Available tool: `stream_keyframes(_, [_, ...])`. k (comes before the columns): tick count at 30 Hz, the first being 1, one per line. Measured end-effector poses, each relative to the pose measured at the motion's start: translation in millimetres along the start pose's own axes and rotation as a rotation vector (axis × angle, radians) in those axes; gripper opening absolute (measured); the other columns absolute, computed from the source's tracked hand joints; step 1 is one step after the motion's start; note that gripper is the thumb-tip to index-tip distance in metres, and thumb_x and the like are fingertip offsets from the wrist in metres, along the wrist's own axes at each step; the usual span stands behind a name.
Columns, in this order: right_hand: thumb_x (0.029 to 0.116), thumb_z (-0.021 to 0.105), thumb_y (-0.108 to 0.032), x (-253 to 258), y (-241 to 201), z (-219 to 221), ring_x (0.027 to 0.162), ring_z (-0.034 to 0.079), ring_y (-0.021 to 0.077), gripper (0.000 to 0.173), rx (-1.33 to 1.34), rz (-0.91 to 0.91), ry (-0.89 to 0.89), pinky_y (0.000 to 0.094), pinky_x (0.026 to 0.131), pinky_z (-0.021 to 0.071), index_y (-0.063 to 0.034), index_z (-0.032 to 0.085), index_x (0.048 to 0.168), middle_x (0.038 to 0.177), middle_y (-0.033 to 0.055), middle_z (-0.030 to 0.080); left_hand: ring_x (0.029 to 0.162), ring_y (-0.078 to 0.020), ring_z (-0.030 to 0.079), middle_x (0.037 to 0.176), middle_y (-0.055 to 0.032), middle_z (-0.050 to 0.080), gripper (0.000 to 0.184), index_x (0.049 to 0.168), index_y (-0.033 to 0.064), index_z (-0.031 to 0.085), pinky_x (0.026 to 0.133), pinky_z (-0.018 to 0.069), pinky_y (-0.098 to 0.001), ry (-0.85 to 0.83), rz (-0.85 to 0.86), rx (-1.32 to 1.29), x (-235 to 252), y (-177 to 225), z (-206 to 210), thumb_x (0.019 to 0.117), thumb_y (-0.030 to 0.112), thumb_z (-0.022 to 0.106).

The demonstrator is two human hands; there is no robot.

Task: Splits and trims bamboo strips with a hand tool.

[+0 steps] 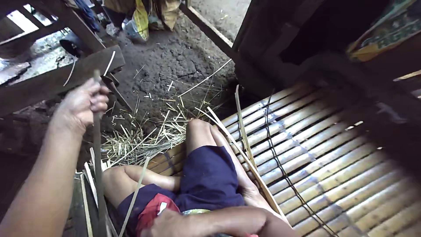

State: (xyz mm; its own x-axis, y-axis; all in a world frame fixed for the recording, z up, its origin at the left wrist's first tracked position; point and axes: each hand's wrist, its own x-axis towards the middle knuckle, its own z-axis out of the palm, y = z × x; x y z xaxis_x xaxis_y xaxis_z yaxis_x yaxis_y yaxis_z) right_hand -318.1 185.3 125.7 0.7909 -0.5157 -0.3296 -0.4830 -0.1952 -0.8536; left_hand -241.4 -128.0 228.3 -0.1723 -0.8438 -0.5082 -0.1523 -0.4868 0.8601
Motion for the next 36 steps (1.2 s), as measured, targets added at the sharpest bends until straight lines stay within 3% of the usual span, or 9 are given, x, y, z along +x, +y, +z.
stream_keyframes(2, [0.0988, 0.067, -0.04, -22.8, 27.4, -21.1, 0.093, 0.069, 0.0448, 0.044, 0.166, 0.149, 0.125, 0.0666, 0.083, 0.0508, -0.0001, 0.069, 0.118, 0.094, 0.0251, 0.071, 0.042, 0.005, 0.032, 0.072, 0.0091, 0.052, 0.023, 0.131, 0.0266, 0.048, 0.036, 0.0285, -0.0095, -0.077, -0.11, 0.024, -34.6, -43.1, 6.1, 0.1119, 0.03, 0.035])
stream_keyframes(4, [0.1006, 0.066, -0.03, -51.8, 57.5, -33.2, 0.085, 0.07, 0.0342, 0.037, 0.371, 0.223, 0.297, 0.0539, 0.082, 0.0549, 0.0048, 0.071, 0.111, 0.091, 0.0221, 0.071, 0.044, 0.0021, 0.039, 0.079, 0.0042, 0.059, 0.031, 0.141, 0.0232, 0.046, 0.04, 0.0338, -0.0121, -0.138, -0.212, -0.008, -80.7, -98.7, 12.1, 0.1117, 0.024, 0.036])
stream_keyframes(6, [0.1034, 0.061, -0.025, -82.8, 78.2, -40.0, 0.071, 0.068, 0.0144, 0.032, 0.568, 0.286, 0.384, 0.033, 0.071, 0.0591, 0.0042, 0.07, 0.112, 0.086, 0.0105, 0.071, 0.061, -0.004, 0.058, 0.097, -0.002, 0.067, 0.032, 0.136, 0.0089, 0.051, 0.055, 0.0495, -0.0179, -0.281, -0.295, -0.063, -129.8, -146.3, 14.6, 0.1069, 0.005, 0.038])
stream_keyframes(7, [0.1049, 0.057, -0.023, -96.8, 83.0, -41.5, 0.07, 0.067, 0.0084, 0.029, 0.648, 0.32, 0.397, 0.0275, 0.068, 0.0588, 0.0022, 0.068, 0.114, 0.087, 0.0053, 0.07, 0.066, -0.0043, 0.06, 0.101, -0.0015, 0.068, 0.031, 0.127, 0.0052, 0.056, 0.059, 0.0517, -0.0187, -0.358, -0.33, -0.093, -153.2, -168.1, 16.5, 0.1013, 0.001, 0.039])
stream_keyframes(9, [0.107, 0.049, -0.018, -117.6, 86.5, -42.0, 0.068, 0.067, 0.0043, 0.024, 0.764, 0.348, 0.392, 0.0235, 0.065, 0.0597, -0.0018, 0.062, 0.12, 0.09, -0.0012, 0.071, 0.061, 0.0007, 0.055, 0.101, 0.0027, 0.068, 0.032, 0.12, 0.0059, 0.058, 0.053, 0.0468, -0.0151, -0.483, -0.367, -0.131, -192.7, -205.5, 22.7, 0.0936, 0.001, 0.041])
stream_keyframes(12, [0.1048, 0.037, -0.01, -131.6, 80.7, -39.0, 0.057, 0.062, 0.0014, 0.027, 0.939, 0.328, 0.327, 0.0184, 0.053, 0.0555, -0.0102, 0.053, 0.127, 0.097, -0.0059, 0.072, 0.057, 0.0057, 0.046, 0.095, 0.0072, 0.066, 0.042, 0.132, 0.004, 0.054, 0.049, 0.0375, -0.012, -0.566, -0.268, -0.19, -230.3, -237.1, 35.7, 0.0926, 0.0, 0.039])
stream_keyframes(15, [0.1015, 0.036, -0.009, -137.4, 69.0, -39.0, 0.052, 0.058, -0.0018, 0.026, 1.005, 0.284, 0.238, 0.0143, 0.048, 0.0509, -0.0139, 0.055, 0.119, 0.092, -0.0079, 0.071, 0.059, 0.0077, 0.044, 0.091, 0.0093, 0.064, 0.035, 0.132, -0.0002, 0.057, 0.052, 0.0363, -0.0104, -0.503, -0.148, -0.16, -246.3, -241.5, 47.7, 0.1003, 0.005, 0.042])
stream_keyframes(20, [0.1024, 0.037, -0.012, -143.0, 45.8, -47.6, 0.049, 0.053, -0.0044, 0.022, 1.042, 0.25, 0.091, 0.0122, 0.045, 0.0476, -0.0176, 0.058, 0.105, 0.077, -0.0114, 0.063, 0.059, 0.0095, 0.048, 0.079, 0.012, 0.062, 0.011, 0.104, 0.0055, 0.067, 0.054, 0.0398, -0.0081, -0.285, -0.112, -0.183, -260.3, -237.2, 61.7, 0.1023, 0.01, 0.057])
stream_keyframes(36, [0.1061, 0.04, -0.021, -134.4, 31.2, -84.8, 0.049, 0.05, -0.0055, 0.018, 0.71, 0.197, -0.151, 0.0108, 0.044, 0.0437, -0.0182, 0.057, 0.1, 0.069, -0.0115, 0.057, 0.068, 0.0075, 0.052, 0.088, 0.0077, 0.061, 0.011, 0.096, 0.0048, 0.071, 0.062, 0.0469, -0.0088, -0.182, 0.006, -0.16, -275.2, -240.1, 68.0, 0.0988, 0.014, 0.065])
